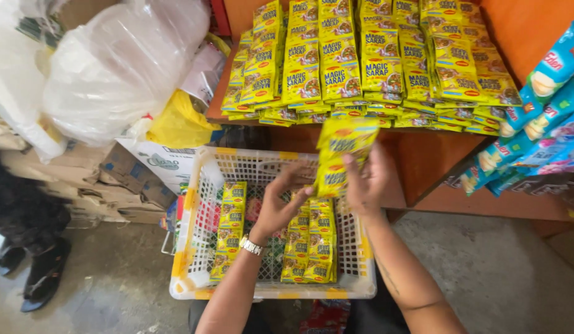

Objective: Organizing and stocking seasoning packets and snack bags on grocery store shelves.

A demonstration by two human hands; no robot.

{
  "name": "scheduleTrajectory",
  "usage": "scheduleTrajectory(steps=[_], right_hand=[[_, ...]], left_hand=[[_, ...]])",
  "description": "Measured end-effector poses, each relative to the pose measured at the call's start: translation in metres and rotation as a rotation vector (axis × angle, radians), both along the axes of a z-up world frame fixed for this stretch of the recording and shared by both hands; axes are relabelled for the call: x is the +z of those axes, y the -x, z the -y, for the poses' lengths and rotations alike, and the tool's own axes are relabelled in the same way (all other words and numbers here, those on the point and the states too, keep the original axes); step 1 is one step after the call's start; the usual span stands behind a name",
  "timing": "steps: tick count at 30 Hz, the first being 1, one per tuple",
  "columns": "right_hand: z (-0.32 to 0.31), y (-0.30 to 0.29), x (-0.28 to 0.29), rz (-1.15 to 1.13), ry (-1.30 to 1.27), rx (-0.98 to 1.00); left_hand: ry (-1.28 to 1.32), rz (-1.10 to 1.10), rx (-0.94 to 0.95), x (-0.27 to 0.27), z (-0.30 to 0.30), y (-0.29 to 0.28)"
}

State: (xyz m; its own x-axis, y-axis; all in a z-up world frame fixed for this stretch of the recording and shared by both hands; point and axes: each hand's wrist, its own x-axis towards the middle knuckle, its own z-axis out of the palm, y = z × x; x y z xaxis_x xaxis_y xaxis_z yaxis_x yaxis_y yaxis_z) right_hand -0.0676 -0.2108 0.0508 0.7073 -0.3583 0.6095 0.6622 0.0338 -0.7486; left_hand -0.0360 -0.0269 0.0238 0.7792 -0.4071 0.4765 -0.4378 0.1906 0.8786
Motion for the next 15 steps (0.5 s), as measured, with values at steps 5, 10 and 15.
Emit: scheduleTrajectory(steps=[5,10,15], right_hand=[[0.037,0.012,0.068,0.221,0.231,-0.314],[0.111,-0.008,0.153,0.529,0.438,-0.560],[0.223,-0.069,0.212,0.757,0.587,-0.686]], left_hand=[[-0.115,0.152,-0.024,-0.014,0.064,-0.001],[0.105,0.069,-0.071,0.083,0.151,0.011],[0.172,0.279,-0.077,0.137,0.226,0.000]])
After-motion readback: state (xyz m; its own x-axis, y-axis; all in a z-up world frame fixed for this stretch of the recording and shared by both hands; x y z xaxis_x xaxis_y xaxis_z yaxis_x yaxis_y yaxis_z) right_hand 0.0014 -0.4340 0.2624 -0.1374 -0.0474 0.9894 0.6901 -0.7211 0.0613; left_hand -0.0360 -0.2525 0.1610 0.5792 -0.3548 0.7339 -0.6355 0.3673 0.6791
